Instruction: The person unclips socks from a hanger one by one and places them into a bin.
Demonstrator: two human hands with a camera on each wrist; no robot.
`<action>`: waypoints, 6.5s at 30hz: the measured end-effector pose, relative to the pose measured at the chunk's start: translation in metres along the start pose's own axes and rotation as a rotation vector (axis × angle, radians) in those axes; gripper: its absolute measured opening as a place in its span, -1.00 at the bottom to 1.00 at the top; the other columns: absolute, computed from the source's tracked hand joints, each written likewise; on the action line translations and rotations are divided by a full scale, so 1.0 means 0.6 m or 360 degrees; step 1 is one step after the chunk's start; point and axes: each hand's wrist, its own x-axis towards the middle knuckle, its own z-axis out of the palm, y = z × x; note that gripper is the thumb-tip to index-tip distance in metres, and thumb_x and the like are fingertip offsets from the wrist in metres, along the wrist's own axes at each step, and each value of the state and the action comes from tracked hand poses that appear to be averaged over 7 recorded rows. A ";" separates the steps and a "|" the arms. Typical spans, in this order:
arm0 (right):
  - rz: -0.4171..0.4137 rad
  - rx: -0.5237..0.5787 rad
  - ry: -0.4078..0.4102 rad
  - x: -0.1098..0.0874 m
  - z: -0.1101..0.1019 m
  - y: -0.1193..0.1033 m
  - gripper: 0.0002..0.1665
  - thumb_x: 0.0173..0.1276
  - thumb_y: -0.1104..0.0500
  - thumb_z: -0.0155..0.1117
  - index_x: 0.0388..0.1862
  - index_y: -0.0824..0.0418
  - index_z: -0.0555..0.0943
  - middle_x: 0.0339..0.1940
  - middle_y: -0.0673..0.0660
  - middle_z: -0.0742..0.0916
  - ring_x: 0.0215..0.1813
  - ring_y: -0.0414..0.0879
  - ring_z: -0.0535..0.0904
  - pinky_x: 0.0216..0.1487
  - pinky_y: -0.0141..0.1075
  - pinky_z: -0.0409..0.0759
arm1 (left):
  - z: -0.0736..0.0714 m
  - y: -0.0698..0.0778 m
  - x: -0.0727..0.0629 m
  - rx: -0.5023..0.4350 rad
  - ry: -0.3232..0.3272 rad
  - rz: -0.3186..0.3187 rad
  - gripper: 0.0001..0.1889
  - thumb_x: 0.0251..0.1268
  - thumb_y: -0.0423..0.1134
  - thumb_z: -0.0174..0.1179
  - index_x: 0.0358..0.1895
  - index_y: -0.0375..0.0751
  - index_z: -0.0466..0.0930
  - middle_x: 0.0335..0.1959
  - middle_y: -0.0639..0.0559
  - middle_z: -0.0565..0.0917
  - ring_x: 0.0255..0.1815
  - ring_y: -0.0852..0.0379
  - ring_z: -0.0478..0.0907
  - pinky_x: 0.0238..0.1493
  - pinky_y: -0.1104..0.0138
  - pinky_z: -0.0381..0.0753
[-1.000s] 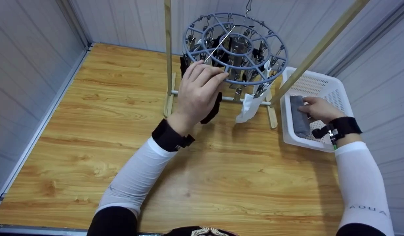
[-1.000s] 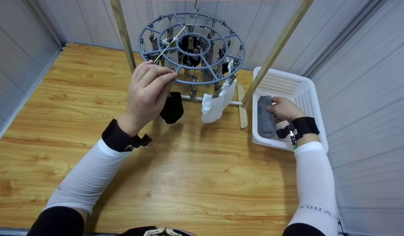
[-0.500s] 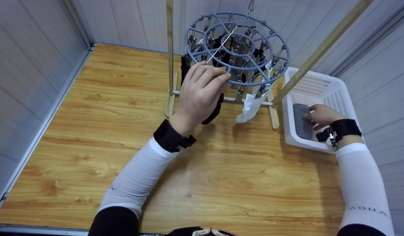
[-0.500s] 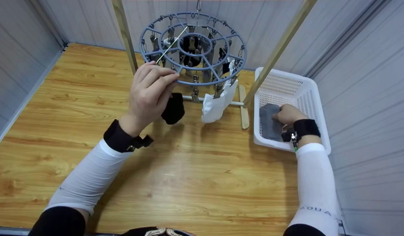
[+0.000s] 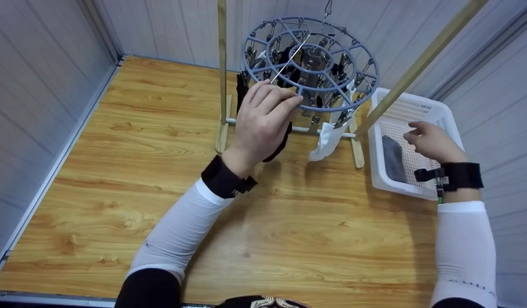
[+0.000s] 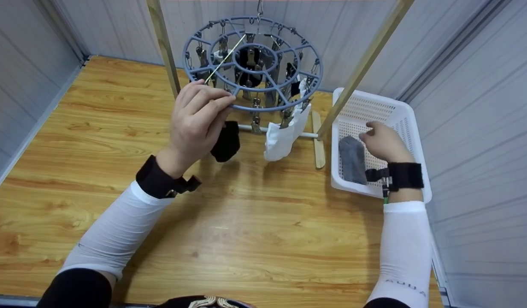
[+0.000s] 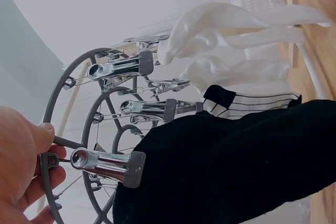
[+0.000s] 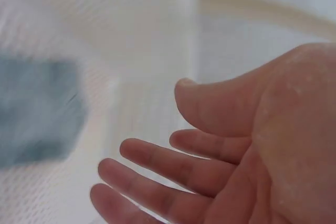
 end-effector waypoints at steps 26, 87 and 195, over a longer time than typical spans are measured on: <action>-0.0303 0.0415 0.0590 -0.075 0.063 -0.117 -0.36 0.78 0.00 0.20 0.64 0.33 0.48 0.35 0.37 0.75 0.12 -0.48 0.58 0.06 -0.60 0.55 | -0.013 0.000 0.006 -0.0168 0.0042 0.0079 -0.72 0.58 -0.33 0.40 0.23 -0.32 0.77 0.34 -0.25 0.73 0.45 -0.19 0.62 0.61 -0.02 0.48; -0.0959 0.1125 0.0127 -0.004 0.267 -0.277 -0.59 0.56 0.27 0.50 0.33 0.32 0.74 0.15 0.20 0.86 0.15 0.01 0.82 0.10 -0.27 0.76 | -0.014 -0.010 -0.010 -0.0038 -0.0054 -0.0084 -0.77 0.69 -0.25 0.30 0.15 -0.29 0.82 0.17 -0.14 0.81 0.23 -0.16 0.70 0.62 -0.05 0.43; -0.1026 0.1052 0.0144 -0.027 0.262 -0.291 -0.77 0.56 0.33 0.47 0.11 0.35 0.86 -0.01 0.20 0.90 0.06 -0.09 0.82 0.06 -0.36 0.73 | 0.019 0.043 -0.019 -0.0576 -0.0573 -0.0600 -0.77 0.65 -0.19 0.36 0.00 -0.34 0.78 -0.08 -0.13 0.84 -0.09 -0.05 0.75 -0.01 0.09 0.73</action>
